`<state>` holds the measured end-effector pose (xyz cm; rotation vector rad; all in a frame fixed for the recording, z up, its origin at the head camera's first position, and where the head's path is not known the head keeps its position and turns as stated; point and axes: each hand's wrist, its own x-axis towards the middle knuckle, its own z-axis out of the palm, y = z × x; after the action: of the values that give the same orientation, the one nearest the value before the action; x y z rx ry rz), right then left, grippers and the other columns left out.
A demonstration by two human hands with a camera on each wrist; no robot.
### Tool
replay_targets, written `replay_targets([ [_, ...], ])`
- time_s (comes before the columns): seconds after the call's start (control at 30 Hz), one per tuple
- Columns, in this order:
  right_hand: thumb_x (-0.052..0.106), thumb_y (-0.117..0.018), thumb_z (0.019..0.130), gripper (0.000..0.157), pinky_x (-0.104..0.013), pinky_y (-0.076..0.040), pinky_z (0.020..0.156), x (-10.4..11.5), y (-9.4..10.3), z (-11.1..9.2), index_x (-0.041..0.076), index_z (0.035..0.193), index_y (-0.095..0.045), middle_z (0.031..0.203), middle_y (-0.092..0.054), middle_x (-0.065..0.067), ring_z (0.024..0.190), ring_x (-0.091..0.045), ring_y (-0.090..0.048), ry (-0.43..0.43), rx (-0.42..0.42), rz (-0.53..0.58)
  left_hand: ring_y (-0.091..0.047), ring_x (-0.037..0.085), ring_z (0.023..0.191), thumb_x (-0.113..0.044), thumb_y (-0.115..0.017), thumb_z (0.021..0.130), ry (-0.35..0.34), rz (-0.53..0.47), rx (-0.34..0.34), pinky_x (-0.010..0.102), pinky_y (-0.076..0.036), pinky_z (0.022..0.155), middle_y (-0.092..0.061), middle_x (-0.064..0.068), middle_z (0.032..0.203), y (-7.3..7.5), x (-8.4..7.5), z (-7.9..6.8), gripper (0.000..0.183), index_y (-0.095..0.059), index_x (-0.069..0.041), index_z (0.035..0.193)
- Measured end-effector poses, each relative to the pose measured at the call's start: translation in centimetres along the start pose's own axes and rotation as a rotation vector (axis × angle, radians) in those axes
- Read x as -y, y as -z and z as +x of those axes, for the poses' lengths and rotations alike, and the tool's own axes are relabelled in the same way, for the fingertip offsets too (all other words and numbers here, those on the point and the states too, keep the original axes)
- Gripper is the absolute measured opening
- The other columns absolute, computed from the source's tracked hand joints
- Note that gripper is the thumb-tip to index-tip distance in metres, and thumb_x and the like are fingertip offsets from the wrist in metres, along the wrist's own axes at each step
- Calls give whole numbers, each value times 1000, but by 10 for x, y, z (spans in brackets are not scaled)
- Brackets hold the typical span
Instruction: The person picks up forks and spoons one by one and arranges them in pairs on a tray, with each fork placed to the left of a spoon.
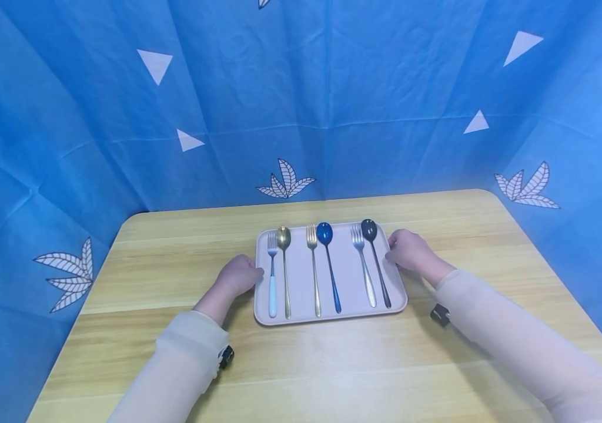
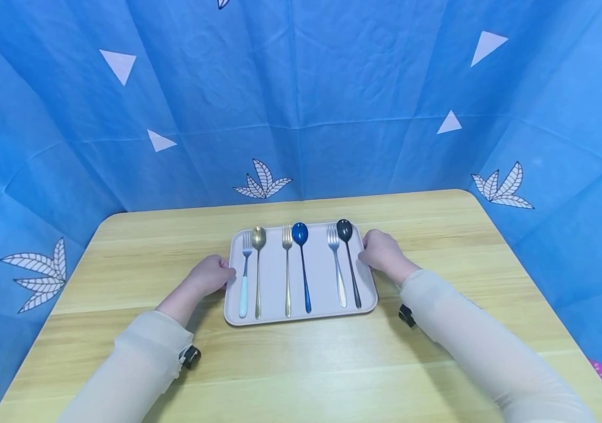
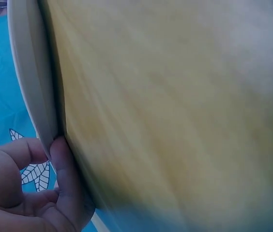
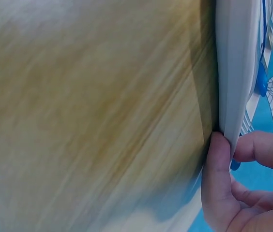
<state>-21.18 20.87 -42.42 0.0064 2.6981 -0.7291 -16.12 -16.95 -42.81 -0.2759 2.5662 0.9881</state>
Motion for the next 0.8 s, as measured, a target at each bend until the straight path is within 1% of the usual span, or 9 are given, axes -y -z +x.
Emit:
replay_targets([
  [0.27,6,-65,83,33,-33,-53,66,0,1,-3,-10,112,-61,100,-67,-22,76,-25,-63,-14,3,3,-42,18,58,-19,-54,94,-10,13,20,30,-37,55,-45,3,67,1,-1,-1,24,-45,-9,74],
  [0.47,6,-65,84,35,-33,-54,66,1,0,-8,-11,115,-61,99,-68,-22,75,-24,-64,-16,5,22,-47,18,63,-19,-54,95,9,-66,45,30,-41,58,-50,5,73,3,2,-4,23,-46,-9,76],
  [0.53,5,-64,84,36,-34,-54,67,1,0,-10,-11,116,-61,99,-69,-21,75,-24,-64,-7,7,21,-51,18,67,-18,-53,95,6,-95,55,30,-45,62,-52,6,76,4,4,-5,22,-47,-9,76],
  [0.63,5,-64,83,39,-39,-54,73,1,-1,-11,-12,119,-61,100,-70,-21,78,-26,-65,15,5,-2,-54,19,72,-17,-53,95,7,-104,70,31,-48,67,-54,7,80,7,5,-7,22,-48,-8,76],
  [0.67,5,-63,83,40,-41,-54,76,1,-1,-12,-12,119,-61,100,-70,-21,79,-26,-65,25,5,-15,-56,20,74,-17,-52,96,6,-98,72,32,-49,69,-56,8,83,8,6,-8,20,-49,-7,78],
  [0.7,6,-63,83,41,-43,-54,79,1,0,-13,-13,120,-60,101,-70,-21,81,-28,-66,39,6,-29,-57,20,76,-17,-52,96,3,-88,73,32,-49,70,-57,8,86,9,6,-9,18,-51,-6,82],
  [0.8,8,-64,85,41,-48,-52,86,2,2,-16,-13,120,-60,105,-70,-24,90,-33,-67,83,3,-73,-57,21,76,-19,-53,96,-13,-28,68,33,-48,69,-58,10,86,12,6,-11,17,-55,-3,90],
])
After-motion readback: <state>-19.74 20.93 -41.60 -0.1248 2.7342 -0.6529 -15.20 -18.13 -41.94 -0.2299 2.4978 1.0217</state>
